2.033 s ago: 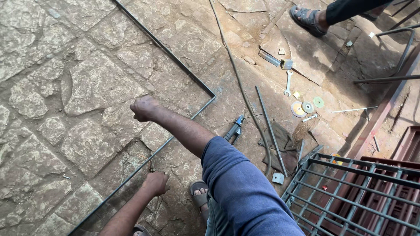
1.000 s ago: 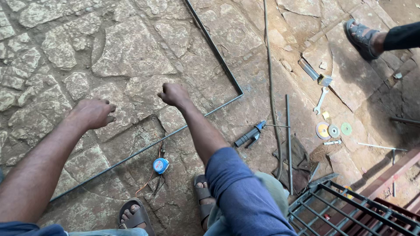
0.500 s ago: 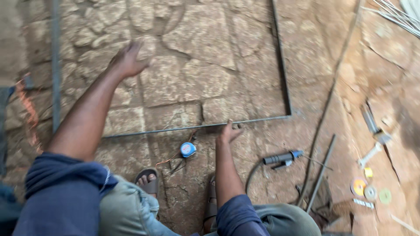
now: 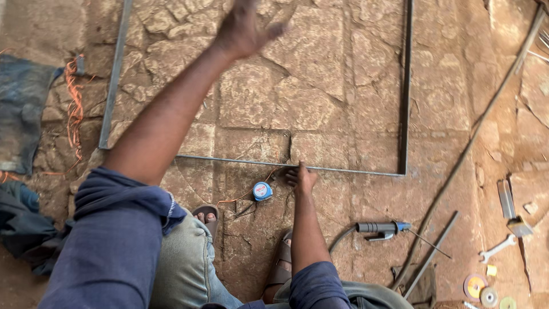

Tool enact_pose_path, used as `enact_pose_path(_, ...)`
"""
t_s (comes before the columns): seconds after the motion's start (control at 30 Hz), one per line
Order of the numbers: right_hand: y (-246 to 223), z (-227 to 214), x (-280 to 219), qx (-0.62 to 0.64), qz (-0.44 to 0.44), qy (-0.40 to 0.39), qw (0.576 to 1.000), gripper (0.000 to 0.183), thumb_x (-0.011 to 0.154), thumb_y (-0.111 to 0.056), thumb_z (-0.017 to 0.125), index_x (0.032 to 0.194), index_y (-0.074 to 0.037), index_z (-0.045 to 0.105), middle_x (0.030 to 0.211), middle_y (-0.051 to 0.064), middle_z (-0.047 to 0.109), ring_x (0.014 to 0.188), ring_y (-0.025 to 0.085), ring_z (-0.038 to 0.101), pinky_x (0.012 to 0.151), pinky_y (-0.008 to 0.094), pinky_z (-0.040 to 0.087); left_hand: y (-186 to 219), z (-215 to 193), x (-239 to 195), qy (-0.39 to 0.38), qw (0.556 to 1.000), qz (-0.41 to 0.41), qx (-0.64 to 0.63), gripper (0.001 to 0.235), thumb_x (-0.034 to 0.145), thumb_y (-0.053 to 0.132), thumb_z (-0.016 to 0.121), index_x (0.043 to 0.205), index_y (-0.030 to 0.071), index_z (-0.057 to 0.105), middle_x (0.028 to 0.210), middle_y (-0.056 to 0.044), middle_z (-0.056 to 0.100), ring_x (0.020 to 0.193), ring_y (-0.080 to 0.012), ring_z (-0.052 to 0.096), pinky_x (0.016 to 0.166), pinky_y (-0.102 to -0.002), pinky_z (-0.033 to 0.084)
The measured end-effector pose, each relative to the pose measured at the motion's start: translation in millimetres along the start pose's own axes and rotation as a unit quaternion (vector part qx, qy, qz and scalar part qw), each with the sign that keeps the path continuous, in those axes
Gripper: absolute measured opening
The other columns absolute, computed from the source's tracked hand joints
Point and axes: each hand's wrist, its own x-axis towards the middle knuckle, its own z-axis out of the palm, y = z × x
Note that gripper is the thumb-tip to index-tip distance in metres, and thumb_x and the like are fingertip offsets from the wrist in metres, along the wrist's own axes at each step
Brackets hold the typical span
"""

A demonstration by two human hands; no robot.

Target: The person measures a metal frame on a stone floor using a tape measure and a metal rod. They then use a welding tool to join the metal pieces together, creating sparks during the process.

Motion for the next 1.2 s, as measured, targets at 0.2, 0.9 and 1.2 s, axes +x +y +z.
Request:
enact_pose_path(0.2, -5.6, -6.2, 6.6, 0.012, 0.02, -0.017, 1.0, 0.031, 0.099, -0.025, 0.066, 0.096, 0.006, 0.066, 0.079, 0.018, 0.076, 0.059, 0.027, 0.074, 0.037, 0.032, 0.044, -4.6, 18.4, -56.6, -0.262, 0.947, -0.173, 0.067, 0.106, 0.092, 0.069, 0.06, 0.165, 0.017, 0.003, 0.17, -0.018, 0.018, 0.153, -0.0394, 0.027, 0.119, -0.059, 0.031)
enact_pose_path(0.9, -13.2, -3.6, -5.1, -0.003, 0.017, 0.013, 1.0, 0.023, 0.099, -0.013, 0.06, 0.105, 0.008, 0.068, 0.084, 0.021, 0.077, 0.063, 0.027, 0.076, 0.039, 0.031, 0.048, -80.3, 26.8, -116.4, -0.475, 0.802, -0.234, 0.275, 0.068, 0.094, 0.053, 0.069, 0.147, 0.014, 0.054, 0.145, -0.017, 0.06, 0.133, -0.0321, 0.058, 0.117, -0.054, 0.041)
enact_pose_path(1.2, -18.0, -0.9, -9.9, 0.001, 0.035, 0.037, 0.999, 0.023, 0.098, -0.014, 0.065, 0.101, 0.009, 0.07, 0.088, 0.024, 0.077, 0.065, 0.028, 0.076, 0.041, 0.031, 0.054, -78.2, 34.4, -109.8, -0.491, 0.797, -0.201, 0.289, 0.066, 0.094, 0.055, 0.067, 0.142, 0.01, 0.058, 0.142, -0.018, 0.063, 0.133, -0.0311, 0.059, 0.121, -0.062, 0.033)
